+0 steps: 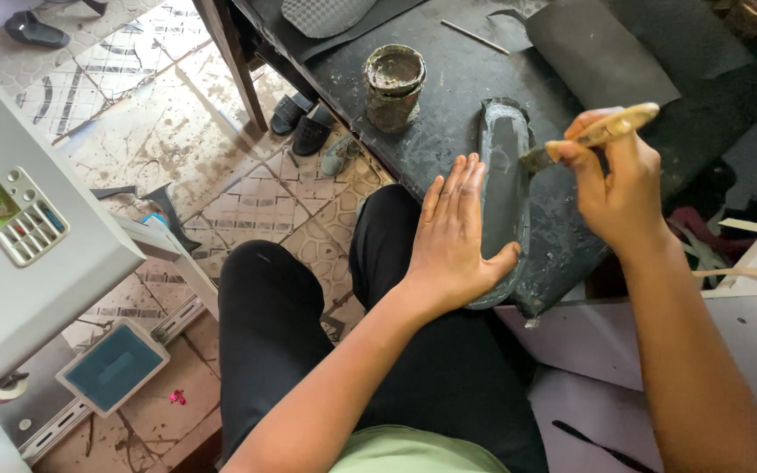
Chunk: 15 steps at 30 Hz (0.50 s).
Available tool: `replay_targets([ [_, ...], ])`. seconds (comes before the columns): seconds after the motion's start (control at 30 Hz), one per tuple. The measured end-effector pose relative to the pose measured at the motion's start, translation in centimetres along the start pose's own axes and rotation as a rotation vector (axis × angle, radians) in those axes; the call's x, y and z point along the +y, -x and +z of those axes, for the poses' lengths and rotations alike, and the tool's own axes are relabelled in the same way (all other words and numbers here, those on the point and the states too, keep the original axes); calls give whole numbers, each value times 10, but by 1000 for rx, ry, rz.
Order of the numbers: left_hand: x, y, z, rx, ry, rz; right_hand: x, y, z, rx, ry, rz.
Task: The recorder is applying adhesive to a shoe sole and then attaching it to the shoe upper.
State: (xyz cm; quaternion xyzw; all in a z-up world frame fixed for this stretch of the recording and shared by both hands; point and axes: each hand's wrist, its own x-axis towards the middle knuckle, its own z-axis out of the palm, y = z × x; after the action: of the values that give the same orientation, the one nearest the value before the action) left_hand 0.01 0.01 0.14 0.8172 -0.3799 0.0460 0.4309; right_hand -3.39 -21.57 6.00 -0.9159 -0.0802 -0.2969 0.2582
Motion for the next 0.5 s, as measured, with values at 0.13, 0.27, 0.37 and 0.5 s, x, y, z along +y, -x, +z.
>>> replay_targets([
  [0.13, 0, 0, -1, -26, 3, -7, 21, -26, 13, -22, 87, -15],
  [0.27, 0, 0, 0, -20, 8, -1, 26, -35, 17, 15, -19, -54],
  [0.37, 0, 0, 0, -17, -6, 2, 13, -26, 14, 28, 24, -22],
  [0.5, 0, 0, 1, -6, 5, -1, -2, 2, 5, 48, 75, 80],
])
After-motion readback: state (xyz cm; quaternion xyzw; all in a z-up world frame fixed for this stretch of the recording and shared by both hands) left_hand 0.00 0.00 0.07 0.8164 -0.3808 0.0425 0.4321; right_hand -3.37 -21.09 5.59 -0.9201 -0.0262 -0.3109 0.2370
